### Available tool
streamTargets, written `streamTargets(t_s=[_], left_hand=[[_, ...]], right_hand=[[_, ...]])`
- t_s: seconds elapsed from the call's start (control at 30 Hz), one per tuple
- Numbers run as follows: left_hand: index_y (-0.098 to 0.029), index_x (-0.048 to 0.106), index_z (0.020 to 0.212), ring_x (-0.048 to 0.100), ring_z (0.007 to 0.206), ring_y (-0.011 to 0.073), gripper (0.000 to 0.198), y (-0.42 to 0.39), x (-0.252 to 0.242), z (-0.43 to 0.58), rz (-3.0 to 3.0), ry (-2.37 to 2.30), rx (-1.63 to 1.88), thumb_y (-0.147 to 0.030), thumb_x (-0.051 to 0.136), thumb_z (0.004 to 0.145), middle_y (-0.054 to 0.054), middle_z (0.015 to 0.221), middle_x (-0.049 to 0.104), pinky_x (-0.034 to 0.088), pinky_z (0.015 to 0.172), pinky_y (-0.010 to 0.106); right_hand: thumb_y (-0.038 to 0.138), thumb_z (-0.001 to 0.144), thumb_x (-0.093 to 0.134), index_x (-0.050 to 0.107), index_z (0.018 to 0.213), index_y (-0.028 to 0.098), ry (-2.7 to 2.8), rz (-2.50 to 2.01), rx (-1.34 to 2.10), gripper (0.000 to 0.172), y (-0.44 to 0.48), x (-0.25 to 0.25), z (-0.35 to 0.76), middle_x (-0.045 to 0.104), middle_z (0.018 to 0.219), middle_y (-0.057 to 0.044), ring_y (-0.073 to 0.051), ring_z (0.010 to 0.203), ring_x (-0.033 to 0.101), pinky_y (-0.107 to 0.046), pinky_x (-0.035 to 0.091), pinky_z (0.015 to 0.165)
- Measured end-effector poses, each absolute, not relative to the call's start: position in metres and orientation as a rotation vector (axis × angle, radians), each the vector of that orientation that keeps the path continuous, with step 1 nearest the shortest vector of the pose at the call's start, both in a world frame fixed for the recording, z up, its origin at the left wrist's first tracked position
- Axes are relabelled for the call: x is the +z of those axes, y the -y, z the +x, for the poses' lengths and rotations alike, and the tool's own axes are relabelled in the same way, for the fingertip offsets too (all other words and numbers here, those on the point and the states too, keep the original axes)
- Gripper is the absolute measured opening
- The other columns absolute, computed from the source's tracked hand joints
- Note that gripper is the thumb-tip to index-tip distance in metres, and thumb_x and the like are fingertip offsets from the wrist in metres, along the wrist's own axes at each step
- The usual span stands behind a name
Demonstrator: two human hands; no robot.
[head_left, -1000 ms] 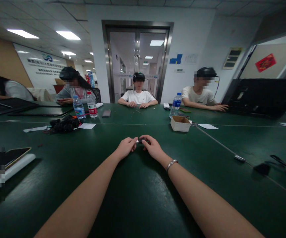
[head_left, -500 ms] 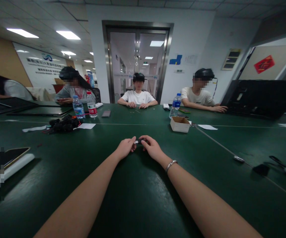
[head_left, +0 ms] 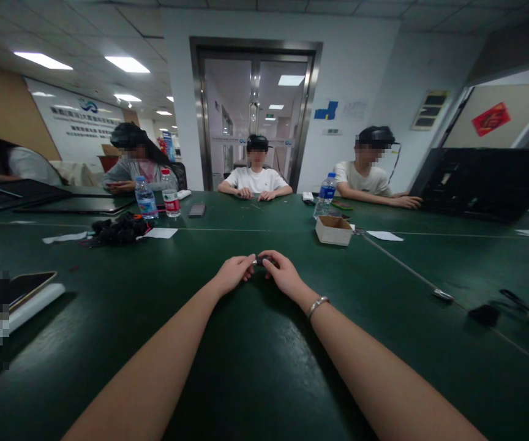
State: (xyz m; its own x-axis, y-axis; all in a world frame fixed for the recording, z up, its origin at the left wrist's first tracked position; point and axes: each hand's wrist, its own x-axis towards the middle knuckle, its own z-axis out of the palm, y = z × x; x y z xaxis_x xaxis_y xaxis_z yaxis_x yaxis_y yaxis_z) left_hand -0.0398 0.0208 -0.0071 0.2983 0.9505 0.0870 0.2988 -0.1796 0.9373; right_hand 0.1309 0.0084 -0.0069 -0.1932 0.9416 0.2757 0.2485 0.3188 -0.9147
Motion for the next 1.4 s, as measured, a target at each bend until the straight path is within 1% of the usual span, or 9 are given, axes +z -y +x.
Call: streamTargets(t_s=[0.27,0.4,0.5,0.67,0.8,0.9,1.03,1.23,1.4], left_hand=[[-0.015,0.057,0.082,0.054,0.062,0.0119,0.044,-0.017,-0.004,-0.039,1.6,-1.133,0.943,-0.057,0.044,0.081,0.003,0.076,0.059,0.042,0.056,0.025],[-0.022,0.054,0.109,0.059,0.087,0.0158,0.037,-0.007,0.008,-0.032,1.495,-1.081,1.072,-0.046,0.049,0.083,0.007,0.105,0.06,0.046,0.064,0.024],[-0.023,0.056,0.112,0.056,0.105,0.0185,0.039,0.002,0.016,-0.019,1.46,-0.947,1.22,-0.048,0.037,0.088,0.008,0.118,0.058,0.048,0.076,0.027],[-0.018,0.056,0.084,0.061,0.087,0.0203,0.048,0.005,0.012,-0.003,1.328,-1.121,1.42,-0.06,0.031,0.086,0.008,0.09,0.064,0.05,0.07,0.03],[-0.02,0.047,0.073,0.062,0.079,0.0176,0.047,-0.004,0.007,-0.012,1.197,-1.167,1.536,-0.062,0.03,0.085,0.004,0.073,0.058,0.05,0.07,0.029],[-0.02,0.043,0.07,0.056,0.059,0.0145,0.047,-0.011,0.009,-0.041,1.167,-1.274,1.506,-0.059,0.023,0.086,-0.001,0.06,0.048,0.047,0.06,0.028],[-0.02,0.048,0.071,0.052,0.054,0.0151,0.043,-0.004,0.015,-0.116,1.48,-1.74,1.252,-0.05,0.022,0.087,0.0,0.061,0.05,0.041,0.056,0.027],[-0.021,0.053,0.086,0.061,0.08,0.0261,0.041,0.05,0.029,-0.254,1.862,-2.408,0.44,-0.055,0.03,0.084,0.01,0.087,0.065,0.041,0.063,0.032],[-0.024,0.049,0.099,0.061,0.091,0.024,0.038,0.089,0.032,-0.317,1.936,-2.563,0.074,-0.051,0.026,0.086,0.006,0.102,0.067,0.042,0.072,0.032]], right_hand=[[0.027,0.081,0.051,0.059,0.1,0.019,1.635,-1.091,0.951,0.022,-0.007,-0.004,0.131,0.059,0.083,0.0,-0.007,0.053,0.052,-0.023,0.045,0.054],[0.029,0.083,0.05,0.058,0.098,0.018,1.549,-1.051,1.034,0.02,-0.006,0.0,0.13,0.061,0.076,0.0,-0.008,0.052,0.053,-0.023,0.044,0.054],[0.035,0.085,0.049,0.057,0.095,0.018,1.438,-0.994,1.177,0.021,-0.002,0.002,0.121,0.062,0.074,0.0,-0.009,0.054,0.057,-0.022,0.043,0.054],[0.038,0.087,0.049,0.053,0.102,0.019,1.254,-0.9,1.474,0.024,0.008,0.001,0.098,0.062,0.078,-0.002,-0.011,0.056,0.06,-0.025,0.048,0.056],[0.033,0.09,0.047,0.045,0.111,0.019,1.339,-0.938,1.493,0.025,0.016,0.002,0.088,0.063,0.082,-0.002,-0.01,0.057,0.062,-0.025,0.049,0.06],[0.034,0.091,0.044,0.034,0.124,0.022,1.439,-0.972,1.428,0.037,0.019,0.008,0.094,0.064,0.085,-0.001,-0.011,0.061,0.064,-0.025,0.05,0.063],[0.032,0.086,0.049,0.045,0.12,0.022,1.652,-1.19,1.144,0.036,0.019,0.022,0.144,0.064,0.089,-0.004,-0.015,0.072,0.063,-0.028,0.05,0.064],[0.028,0.083,0.05,0.065,0.103,0.02,1.987,-1.894,-0.052,0.026,0.047,0.047,0.298,0.064,0.105,-0.012,-0.029,0.102,0.053,-0.046,0.04,0.086],[0.05,0.081,0.049,0.055,0.127,0.02,1.535,-2.537,-0.462,0.055,0.088,0.048,0.4,0.05,0.126,-0.023,-0.045,0.112,0.041,-0.059,0.031,0.08]])
